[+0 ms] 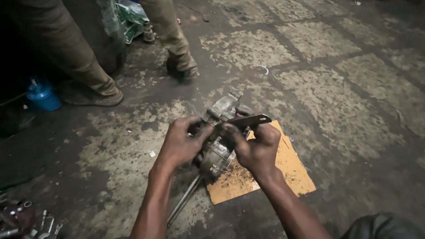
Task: The person sits on the workshop floor and files the flat surface of a metal engine casing with a flat file, repeatedly repositioning and turning the casing to file different edges and sides over a cardboard sheet.
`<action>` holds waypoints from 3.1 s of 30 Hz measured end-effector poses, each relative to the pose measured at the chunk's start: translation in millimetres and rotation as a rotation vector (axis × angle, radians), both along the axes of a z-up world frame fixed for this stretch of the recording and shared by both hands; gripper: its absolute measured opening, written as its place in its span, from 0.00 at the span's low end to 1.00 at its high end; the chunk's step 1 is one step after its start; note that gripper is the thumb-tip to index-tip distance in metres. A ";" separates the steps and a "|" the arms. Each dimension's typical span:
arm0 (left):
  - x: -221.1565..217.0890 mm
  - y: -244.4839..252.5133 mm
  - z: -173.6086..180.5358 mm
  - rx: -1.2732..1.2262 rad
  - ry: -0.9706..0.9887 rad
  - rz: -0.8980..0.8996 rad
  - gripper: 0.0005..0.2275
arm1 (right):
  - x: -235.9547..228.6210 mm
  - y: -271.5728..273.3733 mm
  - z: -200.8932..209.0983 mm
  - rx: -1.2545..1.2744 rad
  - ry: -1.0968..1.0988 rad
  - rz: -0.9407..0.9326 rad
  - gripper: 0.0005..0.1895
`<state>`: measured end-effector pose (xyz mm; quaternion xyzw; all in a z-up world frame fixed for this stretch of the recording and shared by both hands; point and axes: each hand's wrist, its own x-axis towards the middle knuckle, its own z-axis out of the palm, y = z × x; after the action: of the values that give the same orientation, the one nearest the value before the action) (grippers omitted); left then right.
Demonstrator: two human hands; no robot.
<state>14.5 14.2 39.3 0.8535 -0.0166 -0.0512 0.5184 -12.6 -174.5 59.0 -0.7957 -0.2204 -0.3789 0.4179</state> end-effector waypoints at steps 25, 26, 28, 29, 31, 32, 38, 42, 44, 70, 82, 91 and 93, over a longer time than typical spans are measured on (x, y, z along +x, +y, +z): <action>-10.1 4.1 -4.8 -0.070 0.026 0.025 0.21 | -1.9 5.4 8.6 -0.284 -0.109 -0.059 0.11; -6.0 4.3 -11.8 -0.058 -0.032 0.024 0.21 | -1.7 6.8 14.3 -0.247 -0.063 0.009 0.07; -2.3 3.0 -18.0 -0.051 -0.092 0.018 0.21 | -1.9 7.5 16.8 -0.214 -0.020 0.073 0.04; -3.5 3.4 -17.2 -0.068 -0.100 0.009 0.21 | -2.2 8.6 13.9 -0.178 -0.032 0.004 0.06; -8.1 5.5 -12.0 -0.083 -0.105 -0.001 0.20 | -4.2 10.3 13.4 -0.140 -0.042 -0.067 0.08; -11.6 6.9 -7.6 -0.082 -0.107 0.002 0.20 | -6.0 10.5 15.8 -0.191 -0.006 -0.035 0.06; -13.9 8.4 -4.2 -0.084 -0.156 0.012 0.19 | -12.9 9.1 25.0 -0.269 -0.112 -0.042 0.06; -15.2 1.6 0.1 -0.108 -0.075 -0.012 0.20 | -4.8 -5.1 20.6 -0.384 -0.050 0.027 0.06; -18.2 4.8 2.9 -0.091 -0.036 0.012 0.22 | -3.4 -5.2 10.6 -0.349 0.049 -0.058 0.03; -10.3 7.7 -5.0 -0.041 -0.040 -0.101 0.27 | -32.2 -8.0 4.0 -0.546 -0.262 -0.038 0.21; -13.9 5.9 -2.8 0.016 0.012 -0.026 0.28 | -15.2 -14.5 -6.2 -0.549 -0.299 0.021 0.23; -12.0 7.8 -0.1 -0.074 -0.051 -0.040 0.22 | -14.4 -12.9 5.1 -0.503 -0.360 0.003 0.20; -6.5 7.8 -7.2 -0.020 -0.146 -0.055 0.21 | -15.4 -18.3 11.5 -0.568 -0.338 0.104 0.24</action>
<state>7.9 22.0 32.1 0.8490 -0.0783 -0.0031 0.5226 -28.0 -192.8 70.5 -0.7939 -0.4238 -0.4072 0.1556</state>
